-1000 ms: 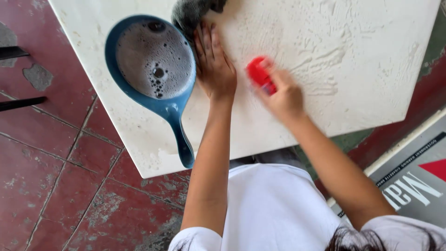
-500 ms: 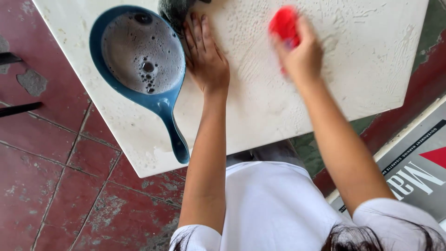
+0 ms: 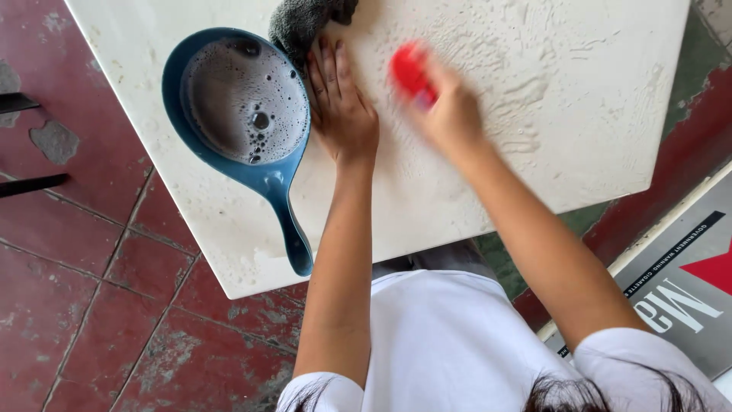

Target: Scrubbing a white table with a red brush and soapy water to clean it.

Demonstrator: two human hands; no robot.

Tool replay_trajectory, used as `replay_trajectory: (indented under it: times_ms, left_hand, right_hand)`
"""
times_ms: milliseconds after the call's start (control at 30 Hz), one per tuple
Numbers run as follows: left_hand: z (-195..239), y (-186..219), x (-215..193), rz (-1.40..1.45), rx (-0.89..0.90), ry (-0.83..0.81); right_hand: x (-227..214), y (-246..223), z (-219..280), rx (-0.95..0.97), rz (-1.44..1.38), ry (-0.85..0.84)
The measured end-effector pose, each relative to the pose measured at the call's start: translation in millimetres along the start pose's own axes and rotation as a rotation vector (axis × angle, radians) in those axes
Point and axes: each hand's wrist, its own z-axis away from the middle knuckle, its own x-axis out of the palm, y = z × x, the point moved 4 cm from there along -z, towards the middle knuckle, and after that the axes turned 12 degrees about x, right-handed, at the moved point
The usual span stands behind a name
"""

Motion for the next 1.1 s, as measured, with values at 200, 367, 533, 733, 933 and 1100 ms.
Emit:
replay_trajectory:
  times_ms: [200,367,533,733,933,1100]
  left_hand:
    - [1.5,0.4,-6.1,-0.044,-0.020,-0.042]
    - [-3.4,2.9,-3.7,-0.041,-0.023,-0.054]
    - [-1.6,3.7,-6.5,-0.038,-0.042,-0.084]
    - [-1.9,-2.9,-6.1,0.037,-0.016,-0.034]
    - [3.0,1.4,-5.2,-0.029,-0.036,-0.095]
    - [5.1,3.1,-3.7,-0.085,-0.008,-0.054]
  right_hand:
    - [-19.1,4.8,-24.8,0.044,-0.030,-0.242]
    - [-5.1,-18.8,7.3,-0.064,0.039,-0.223]
    - [11.2,-21.9,-2.3,0.034,0.088,-0.369]
    - [15.8,-33.1,4.5,-0.099,0.033,-0.301]
    - [7.5,-3.1,-22.0,0.199,0.073,-0.233]
    - [-5.3,-32.9,-27.2,0.104,-0.013,-0.276]
